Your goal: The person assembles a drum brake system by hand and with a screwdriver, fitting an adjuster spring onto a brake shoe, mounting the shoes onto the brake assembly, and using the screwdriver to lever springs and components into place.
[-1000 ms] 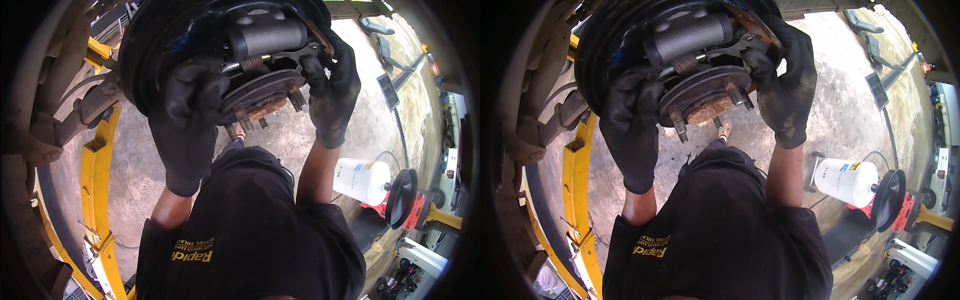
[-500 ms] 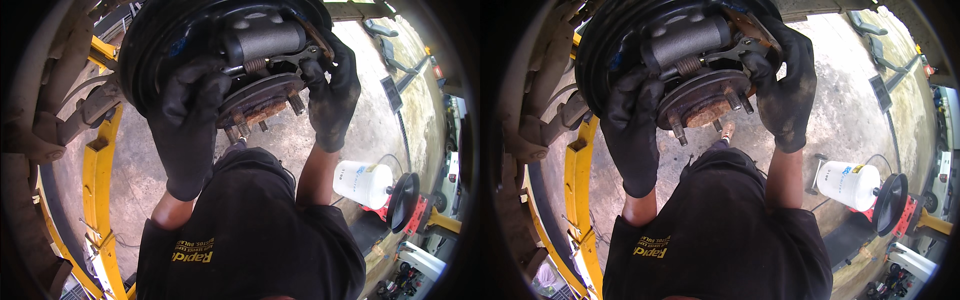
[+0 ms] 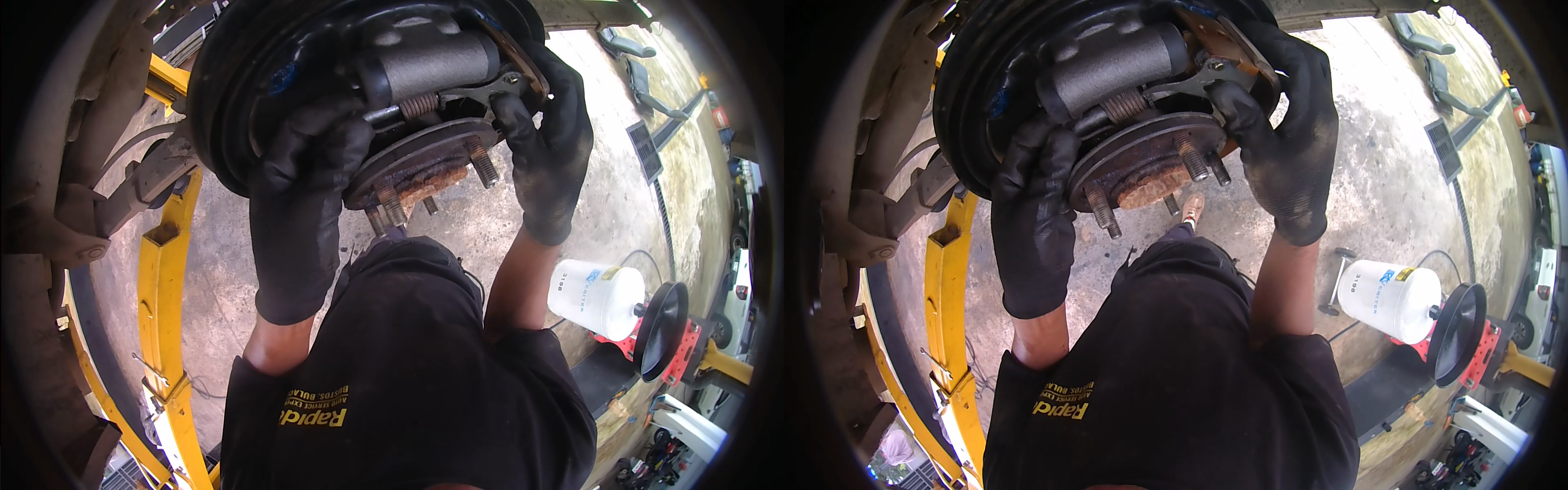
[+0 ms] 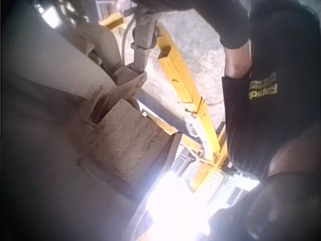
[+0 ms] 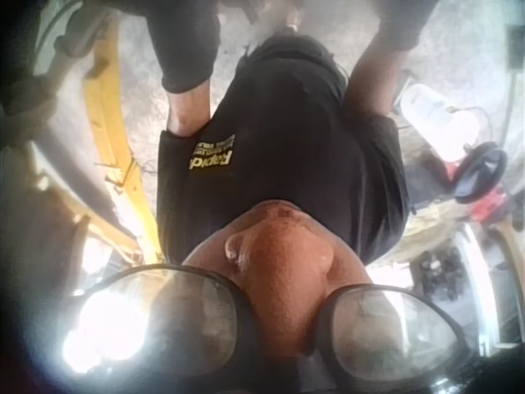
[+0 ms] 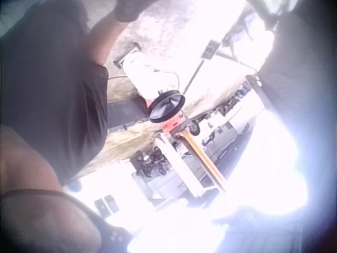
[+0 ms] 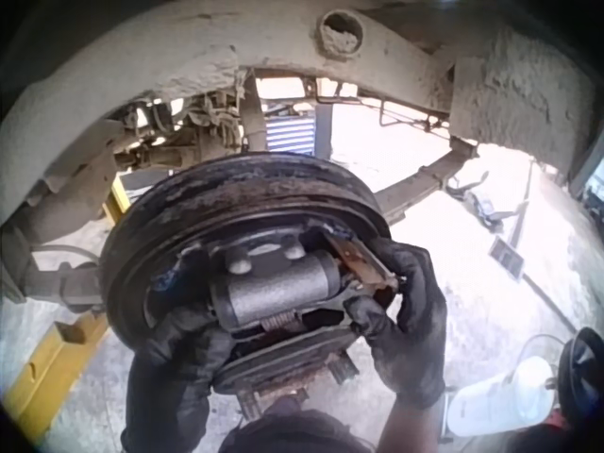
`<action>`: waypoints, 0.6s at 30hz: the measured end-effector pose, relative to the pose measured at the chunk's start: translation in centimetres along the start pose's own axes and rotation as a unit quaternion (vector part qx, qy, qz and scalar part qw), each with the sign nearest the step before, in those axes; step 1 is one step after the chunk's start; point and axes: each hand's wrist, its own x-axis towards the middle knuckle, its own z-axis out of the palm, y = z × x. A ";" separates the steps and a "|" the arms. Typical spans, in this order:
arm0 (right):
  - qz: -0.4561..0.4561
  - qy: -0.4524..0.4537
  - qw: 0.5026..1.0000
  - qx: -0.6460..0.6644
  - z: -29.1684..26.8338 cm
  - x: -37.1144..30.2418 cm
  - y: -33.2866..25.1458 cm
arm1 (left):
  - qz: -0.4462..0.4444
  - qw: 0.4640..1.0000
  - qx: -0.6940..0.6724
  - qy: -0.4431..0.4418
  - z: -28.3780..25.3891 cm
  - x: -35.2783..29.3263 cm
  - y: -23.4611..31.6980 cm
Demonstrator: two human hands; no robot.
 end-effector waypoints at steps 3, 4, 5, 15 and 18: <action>0.025 -0.032 0.999 0.023 -0.4 0.9 -1.5 | 0.030 0.999 -0.030 -0.006 -0.3 -0.3 -0.3; 0.034 -0.045 0.998 0.015 -0.7 0.9 -2.0 | 0.047 0.999 -0.009 -0.011 -0.3 -0.5 -0.5; 0.001 -0.028 0.999 0.038 -0.6 1.0 -1.7 | 0.078 0.995 0.064 -0.015 -0.5 -0.7 -0.8; 0.064 0.194 0.978 0.033 -0.1 -1.7 -3.8 | 0.047 0.994 0.096 -0.024 -0.5 -0.7 -0.4; 0.072 0.163 0.982 0.068 -0.4 -1.9 -3.8 | 0.029 0.996 0.068 -0.042 -0.9 -0.5 -1.0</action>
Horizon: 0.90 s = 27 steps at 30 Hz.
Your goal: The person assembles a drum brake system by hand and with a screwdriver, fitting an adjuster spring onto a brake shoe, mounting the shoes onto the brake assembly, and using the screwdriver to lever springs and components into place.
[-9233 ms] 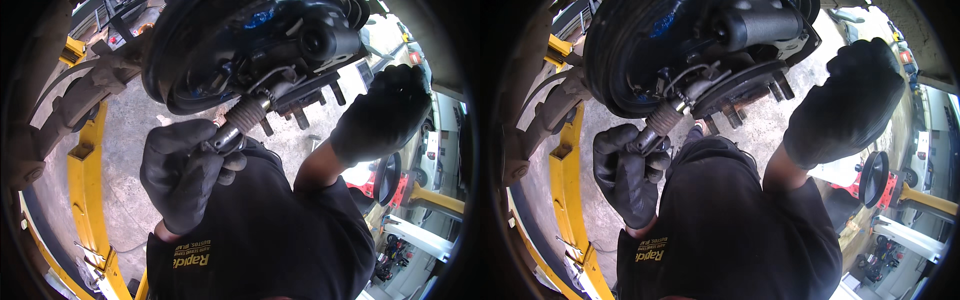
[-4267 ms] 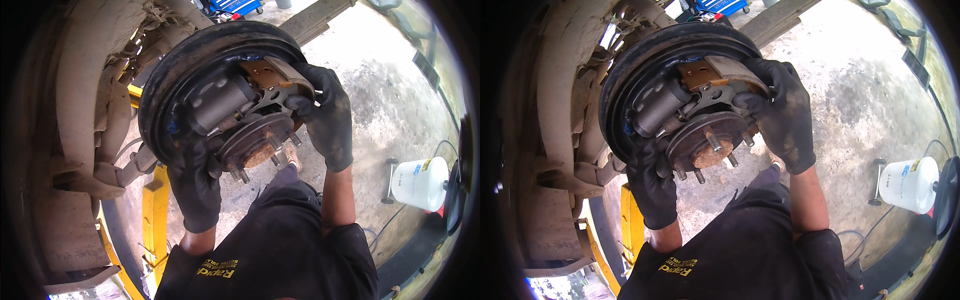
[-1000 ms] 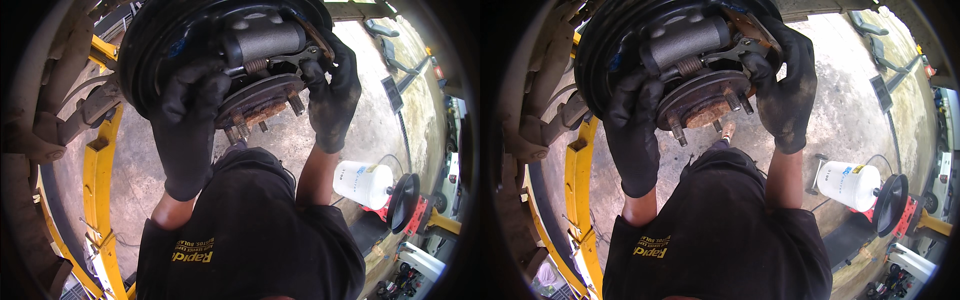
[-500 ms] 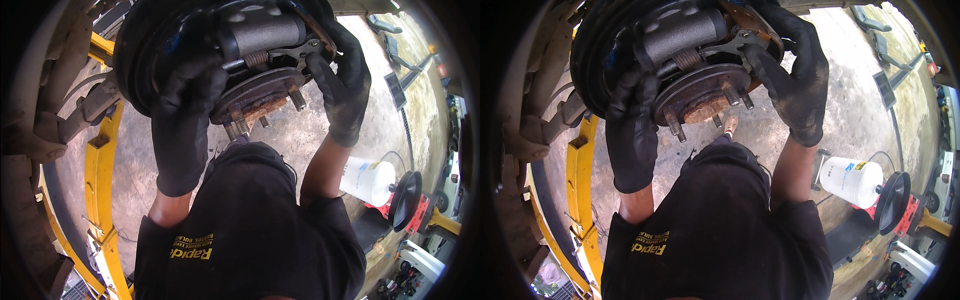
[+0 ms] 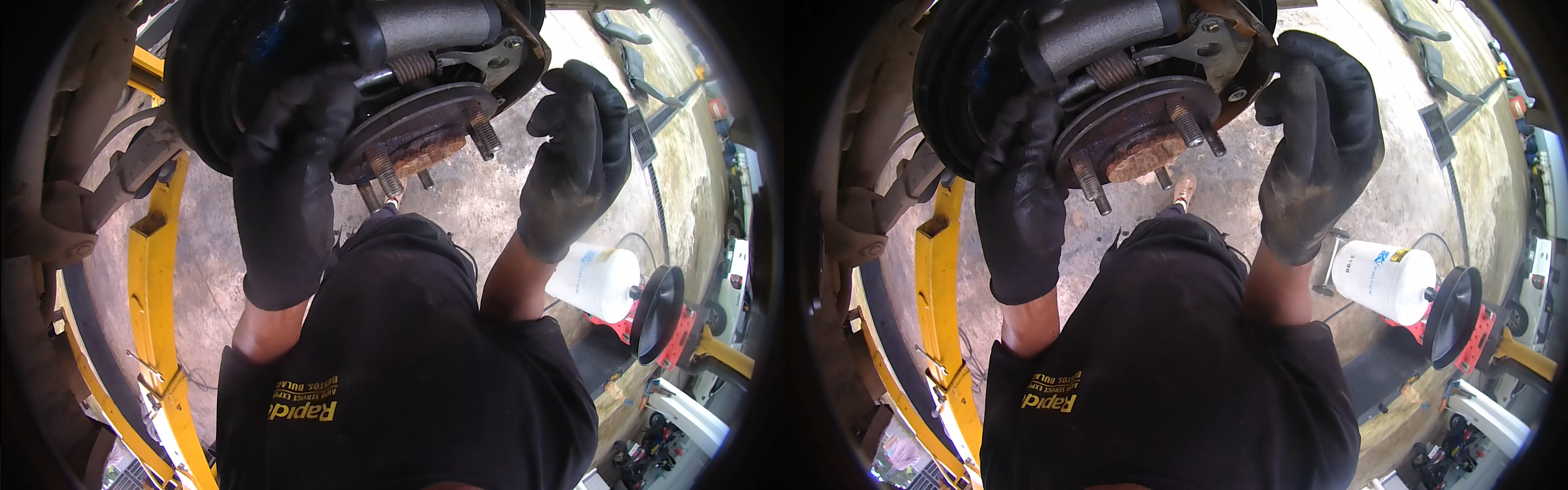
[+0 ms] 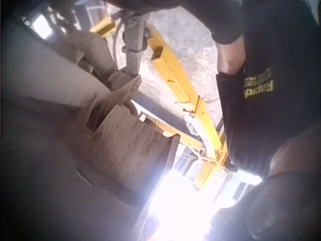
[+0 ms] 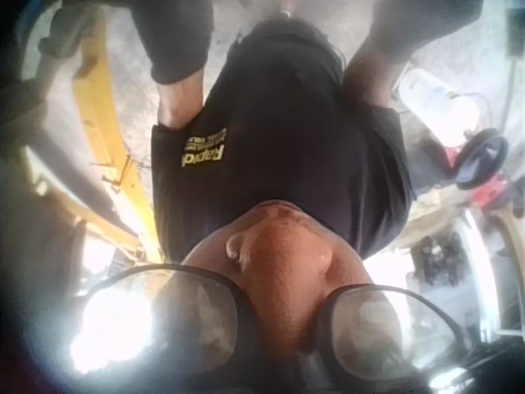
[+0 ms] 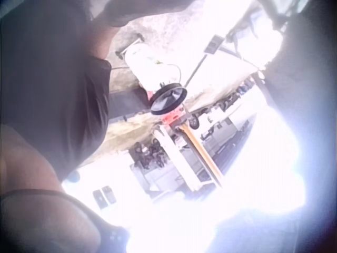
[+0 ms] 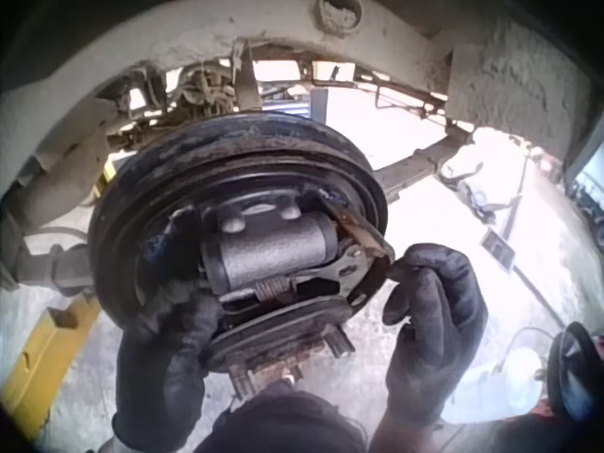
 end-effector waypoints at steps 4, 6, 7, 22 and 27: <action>-0.024 -0.063 0.998 0.011 0.1 2.5 0.0 | 0.006 0.999 -0.008 0.045 0.4 -0.3 0.6; -0.020 -0.159 0.987 0.006 -0.5 4.9 -1.5 | 0.019 0.997 -0.043 0.068 1.4 0.2 0.9; 0.032 -0.209 0.976 0.052 -0.7 6.1 -2.4 | 0.020 0.995 -0.055 0.075 1.5 0.3 1.0; -0.104 -0.476 0.873 -0.034 -3.1 11.5 -5.4 | 0.114 0.979 0.169 0.030 -0.3 0.3 -1.5; -0.358 -0.404 0.774 -0.331 -1.4 5.5 -7.3 | 0.293 0.902 0.317 -0.001 -1.3 0.4 -2.0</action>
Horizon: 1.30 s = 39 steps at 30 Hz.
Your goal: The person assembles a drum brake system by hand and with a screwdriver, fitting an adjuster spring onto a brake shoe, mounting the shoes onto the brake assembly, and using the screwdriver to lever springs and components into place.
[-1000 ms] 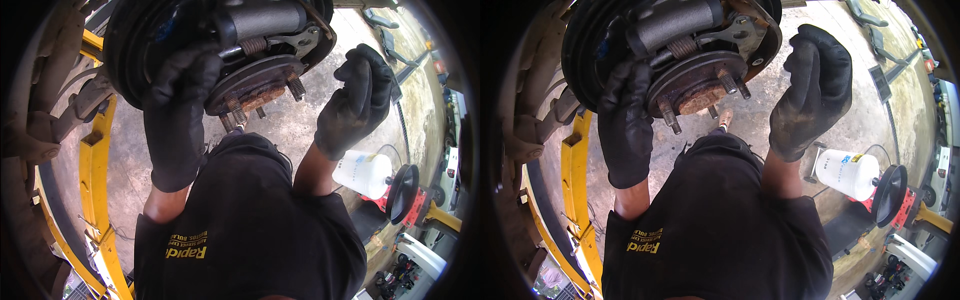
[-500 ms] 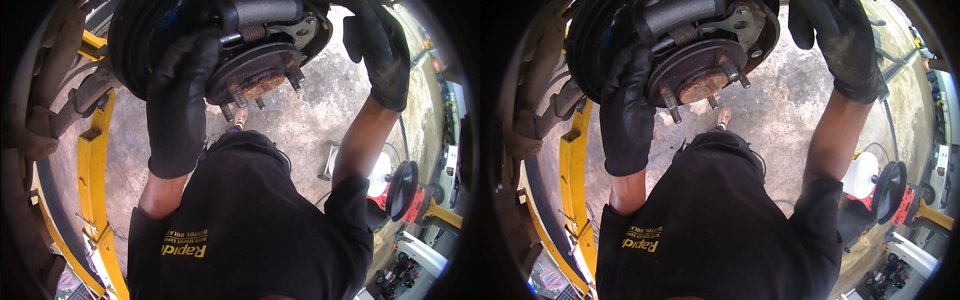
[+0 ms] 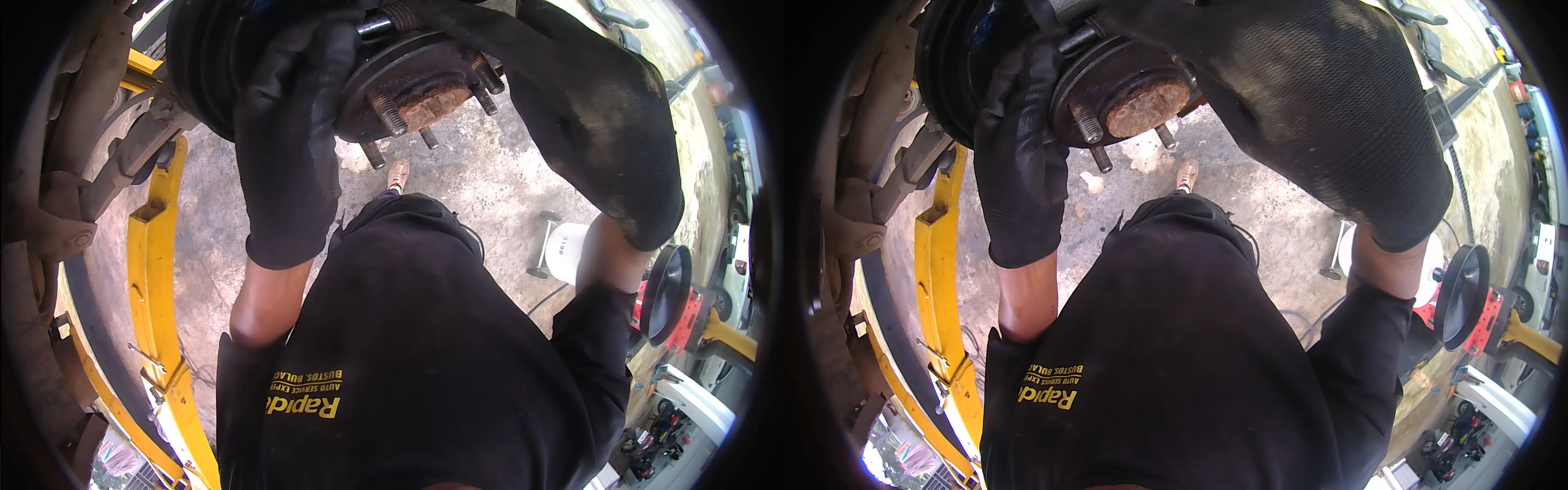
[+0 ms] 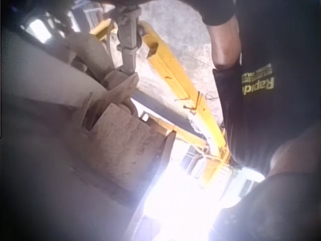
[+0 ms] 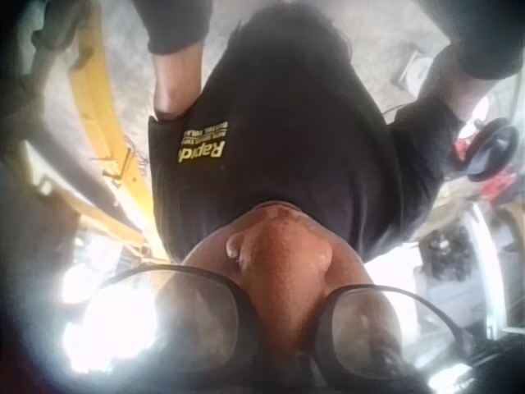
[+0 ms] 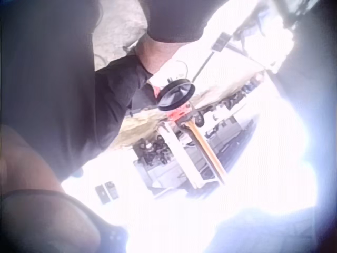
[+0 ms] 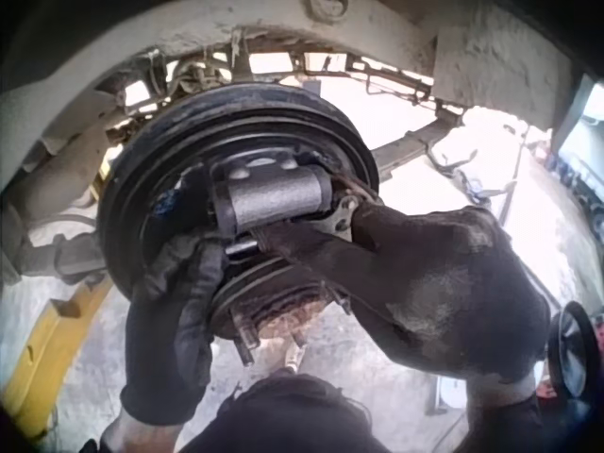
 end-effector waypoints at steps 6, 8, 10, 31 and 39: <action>-0.085 -0.040 0.983 -0.156 -0.6 2.0 0.1 | 0.012 0.996 0.090 0.013 0.3 -0.1 0.1; -0.104 -0.038 0.979 -0.170 0.3 1.7 0.2 | -0.242 0.938 -0.243 0.054 0.5 0.3 0.9; -0.100 -0.021 0.984 -0.147 1.7 1.1 0.4 | -0.339 0.831 -0.431 0.090 0.9 0.9 2.2; 0.213 0.298 0.928 0.064 8.3 0.3 -9.6 | -0.271 0.906 -0.324 -0.035 -2.1 1.6 1.8; 0.275 0.279 0.920 0.027 7.2 2.2 -9.6 | -0.207 0.954 -0.208 0.070 -0.3 1.6 1.8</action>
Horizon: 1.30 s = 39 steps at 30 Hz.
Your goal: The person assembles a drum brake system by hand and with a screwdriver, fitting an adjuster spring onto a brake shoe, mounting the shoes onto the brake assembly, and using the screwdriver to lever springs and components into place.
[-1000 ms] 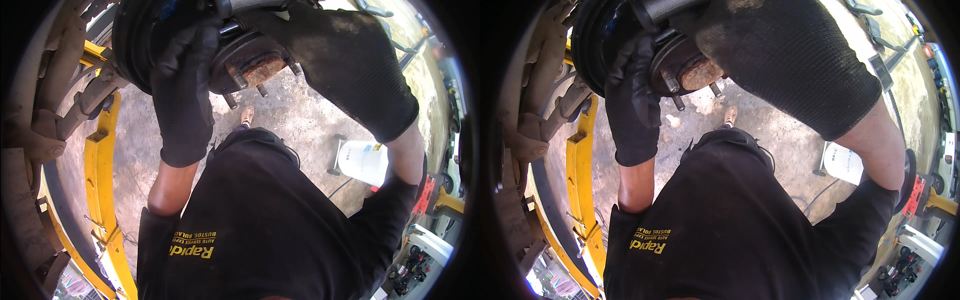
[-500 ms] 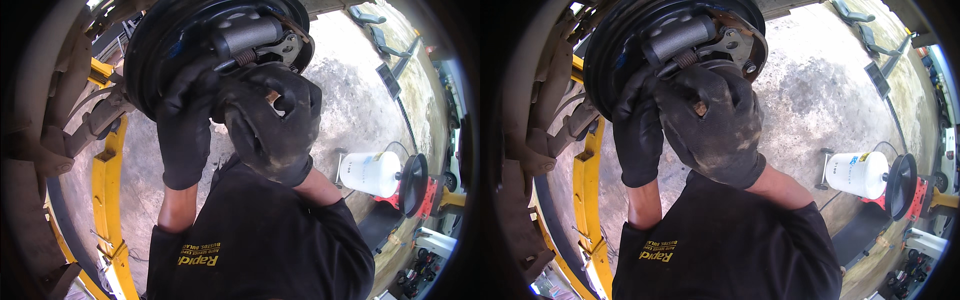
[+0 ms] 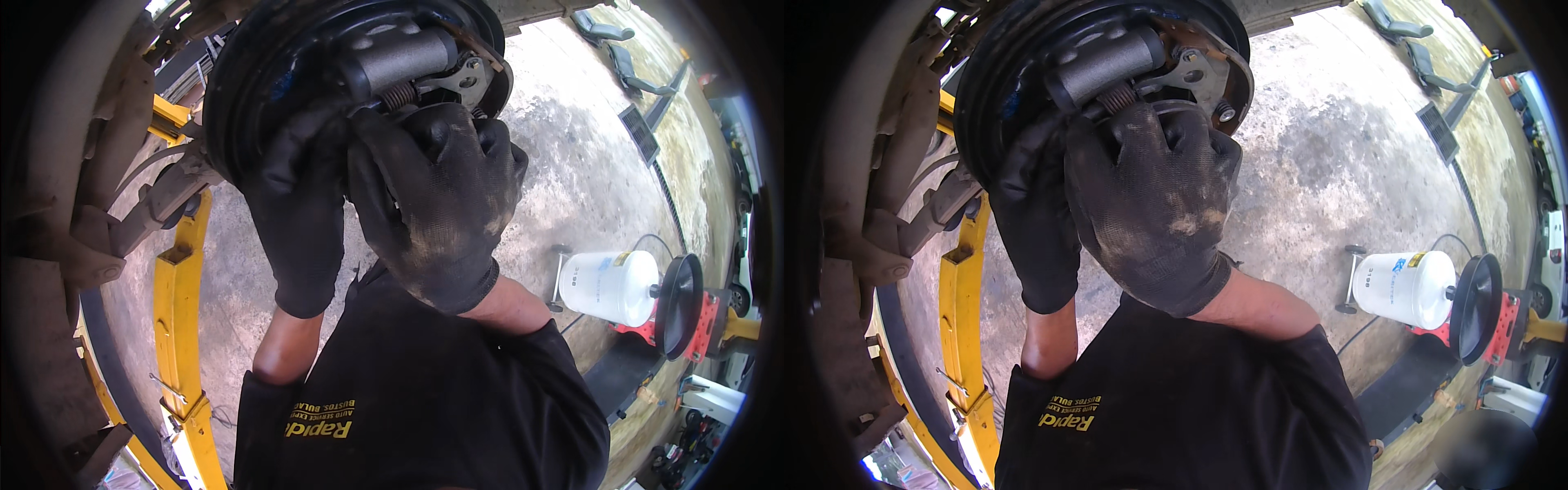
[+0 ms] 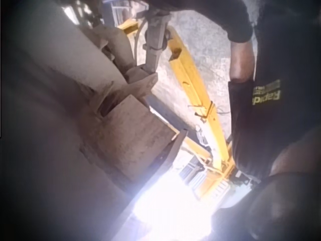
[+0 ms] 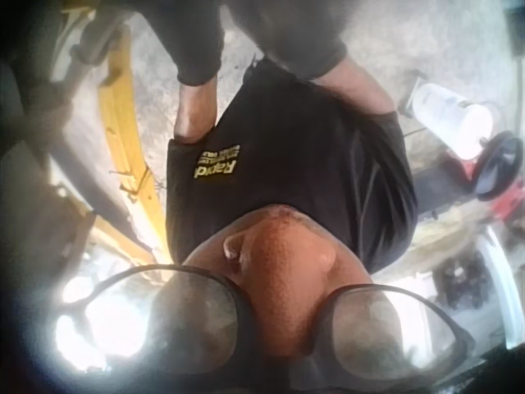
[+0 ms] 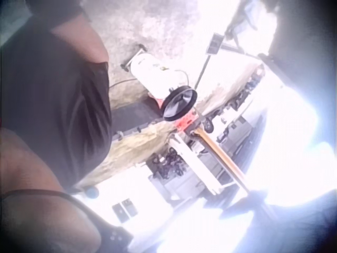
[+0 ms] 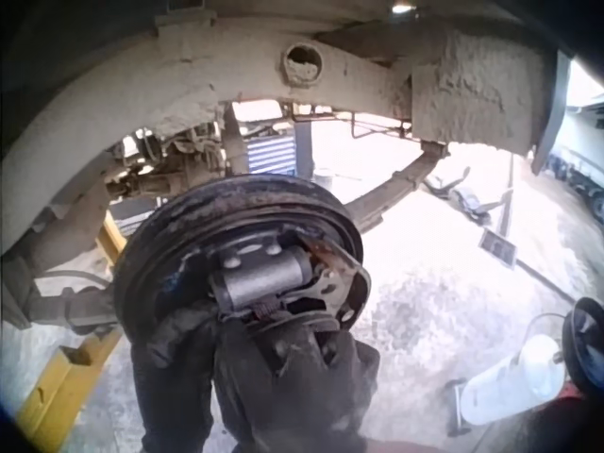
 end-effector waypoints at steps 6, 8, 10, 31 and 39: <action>0.060 -0.090 0.993 -0.050 -0.2 1.9 -1.7 | -0.169 0.983 -0.065 0.031 1.0 -0.5 0.9; 0.083 -0.128 0.987 -0.045 -0.8 3.0 -2.9 | -0.133 0.991 -0.002 0.013 0.5 -1.0 -0.7; 0.087 -0.144 0.984 -0.051 -1.0 3.5 -3.4 | -0.110 0.992 0.059 -0.009 -0.1 -2.3 -3.1; 0.007 0.067 0.995 -0.077 3.2 -0.2 -0.7 | 0.078 0.988 0.124 -0.041 -2.9 -2.9 -3.4; 0.043 0.036 0.994 -0.095 3.6 -0.7 -0.8 | 0.081 0.947 0.234 -0.204 -5.8 0.0 1.3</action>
